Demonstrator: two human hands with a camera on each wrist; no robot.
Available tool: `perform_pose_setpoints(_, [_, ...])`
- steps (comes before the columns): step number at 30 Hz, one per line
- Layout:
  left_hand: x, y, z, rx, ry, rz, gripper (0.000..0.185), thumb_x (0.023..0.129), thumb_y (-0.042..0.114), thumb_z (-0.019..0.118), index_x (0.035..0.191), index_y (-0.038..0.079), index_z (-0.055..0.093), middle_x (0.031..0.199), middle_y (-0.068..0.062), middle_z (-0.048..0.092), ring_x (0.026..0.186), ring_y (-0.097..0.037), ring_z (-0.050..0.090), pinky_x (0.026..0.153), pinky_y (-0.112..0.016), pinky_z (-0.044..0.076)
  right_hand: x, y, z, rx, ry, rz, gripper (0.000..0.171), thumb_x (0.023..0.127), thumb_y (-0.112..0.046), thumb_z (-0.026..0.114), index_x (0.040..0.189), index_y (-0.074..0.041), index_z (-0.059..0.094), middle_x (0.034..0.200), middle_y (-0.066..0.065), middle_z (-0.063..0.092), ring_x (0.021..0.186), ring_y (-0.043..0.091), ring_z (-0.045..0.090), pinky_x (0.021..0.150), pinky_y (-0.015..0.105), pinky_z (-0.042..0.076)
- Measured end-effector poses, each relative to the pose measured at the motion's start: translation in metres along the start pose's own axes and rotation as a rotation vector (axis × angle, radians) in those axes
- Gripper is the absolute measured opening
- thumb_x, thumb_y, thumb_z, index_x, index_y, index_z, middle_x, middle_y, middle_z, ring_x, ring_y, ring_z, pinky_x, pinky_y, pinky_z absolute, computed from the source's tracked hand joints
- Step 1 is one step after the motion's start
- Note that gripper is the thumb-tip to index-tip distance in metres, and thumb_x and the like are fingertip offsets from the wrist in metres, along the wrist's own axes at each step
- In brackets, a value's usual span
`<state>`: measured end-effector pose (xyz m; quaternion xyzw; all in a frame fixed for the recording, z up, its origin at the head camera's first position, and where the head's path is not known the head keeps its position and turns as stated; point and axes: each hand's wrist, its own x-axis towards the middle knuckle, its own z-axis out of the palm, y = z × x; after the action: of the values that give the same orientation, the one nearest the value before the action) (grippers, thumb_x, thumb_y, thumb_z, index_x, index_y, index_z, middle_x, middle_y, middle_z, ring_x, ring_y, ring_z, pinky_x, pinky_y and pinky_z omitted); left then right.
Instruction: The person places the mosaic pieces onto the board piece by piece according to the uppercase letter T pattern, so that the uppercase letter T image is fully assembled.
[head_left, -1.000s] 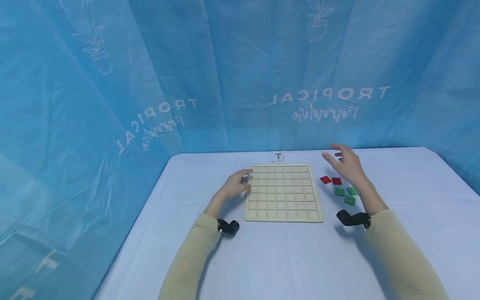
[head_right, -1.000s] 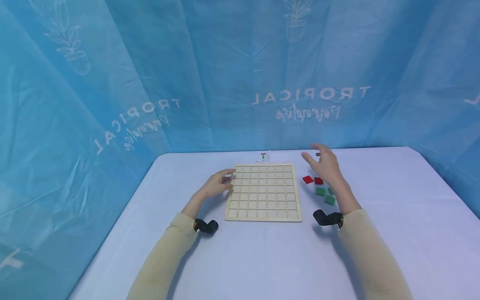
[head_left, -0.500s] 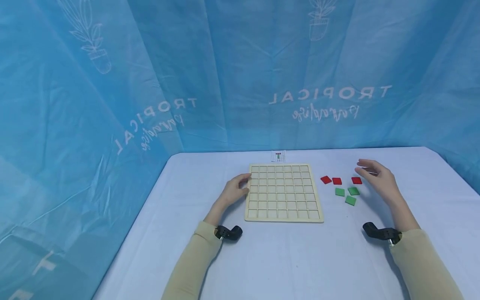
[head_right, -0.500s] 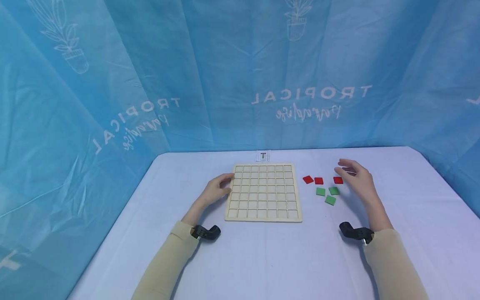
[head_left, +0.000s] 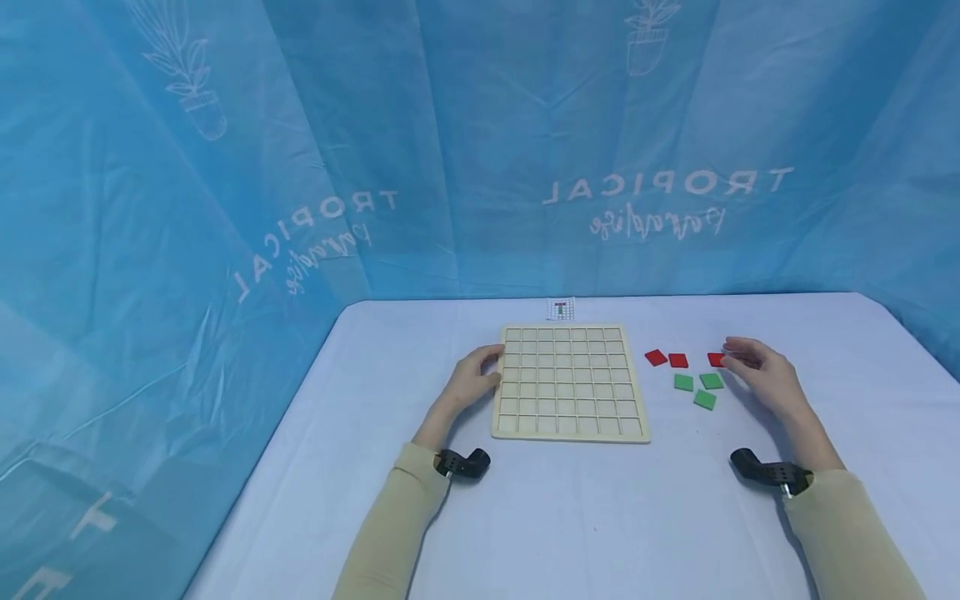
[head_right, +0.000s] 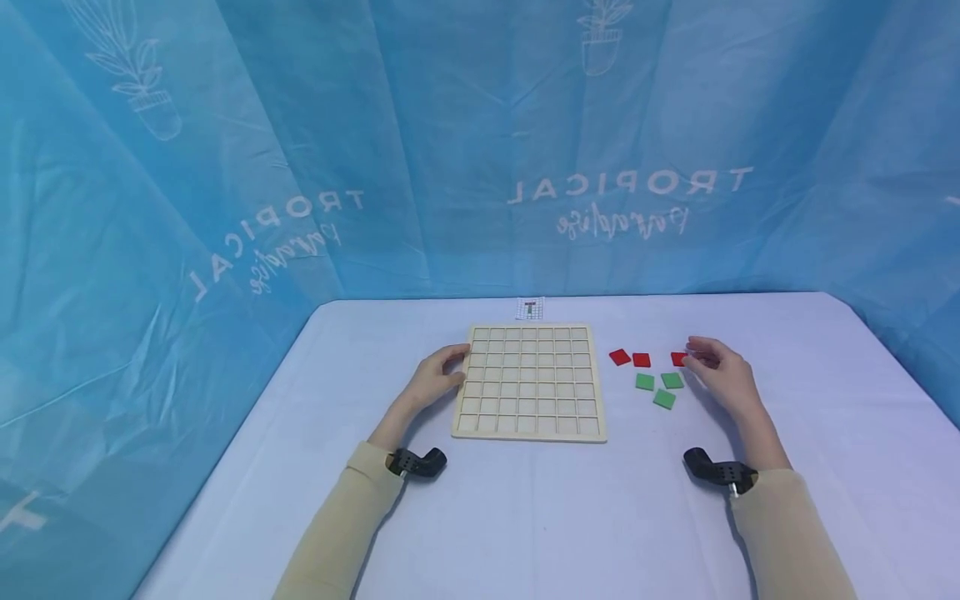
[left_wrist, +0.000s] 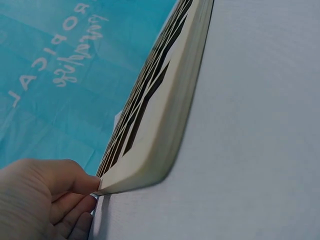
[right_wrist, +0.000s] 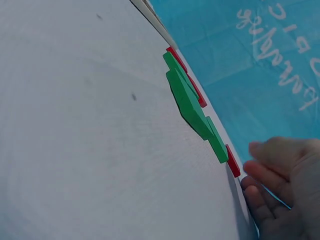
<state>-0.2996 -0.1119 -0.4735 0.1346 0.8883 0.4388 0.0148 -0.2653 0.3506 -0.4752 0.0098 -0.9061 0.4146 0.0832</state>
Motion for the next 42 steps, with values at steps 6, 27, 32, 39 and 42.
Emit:
perform_pose_setpoints(6, [-0.002,-0.001,0.002,0.012,0.011,0.006,0.052,0.088,0.003,0.058,0.139,0.004,0.044,0.140,-0.010,0.046,0.132,-0.020,0.037,0.109,-0.029,0.031,-0.001,0.005,0.006,-0.102,0.037,-0.040,0.045,0.096,-0.014,0.053,0.135,0.005,0.043,0.129,0.030,0.048,0.119,0.047,0.044,0.095,0.060,0.040])
perform_pose_setpoints(27, [-0.002,-0.001,0.001,0.026,0.018,0.014,0.052,0.088,0.004,0.057,0.138,0.005,0.045,0.140,-0.010,0.046,0.132,-0.021,0.038,0.109,-0.029,0.031,-0.002,-0.015,0.003,-0.030,0.179,0.021,0.050,0.095,-0.032,0.055,0.135,-0.002,0.050,0.124,0.023,0.056,0.115,0.038,0.051,0.098,0.049,0.043])
perform_pose_setpoints(32, [-0.003,-0.001,0.000,0.022,0.019,0.013,0.052,0.088,0.003,0.057,0.138,0.004,0.045,0.140,-0.010,0.046,0.132,-0.021,0.038,0.109,-0.030,0.031,0.015,-0.021,0.004,0.060,0.211,0.027,0.057,0.091,-0.044,0.056,0.138,-0.013,0.050,0.127,0.016,0.057,0.114,0.027,0.054,0.097,0.028,0.045])
perform_pose_setpoints(39, [-0.003,-0.002,-0.001,0.016,0.017,0.015,0.052,0.088,0.002,0.058,0.138,0.003,0.045,0.140,-0.011,0.046,0.132,-0.021,0.038,0.109,-0.030,0.031,0.060,-0.013,0.033,0.148,0.210,-0.061,0.054,0.086,-0.051,0.060,0.135,-0.030,0.053,0.124,0.004,0.060,0.110,0.013,0.058,0.085,0.012,0.047])
perform_pose_setpoints(42, [-0.001,-0.003,0.000,0.019,0.016,0.027,0.052,0.088,0.003,0.057,0.138,0.003,0.045,0.140,-0.011,0.046,0.132,-0.021,0.037,0.109,-0.030,0.031,0.058,-0.044,0.043,0.173,0.177,-0.054,0.054,0.087,-0.047,0.062,0.135,-0.024,0.054,0.124,0.007,0.060,0.111,0.018,0.057,0.088,0.019,0.049])
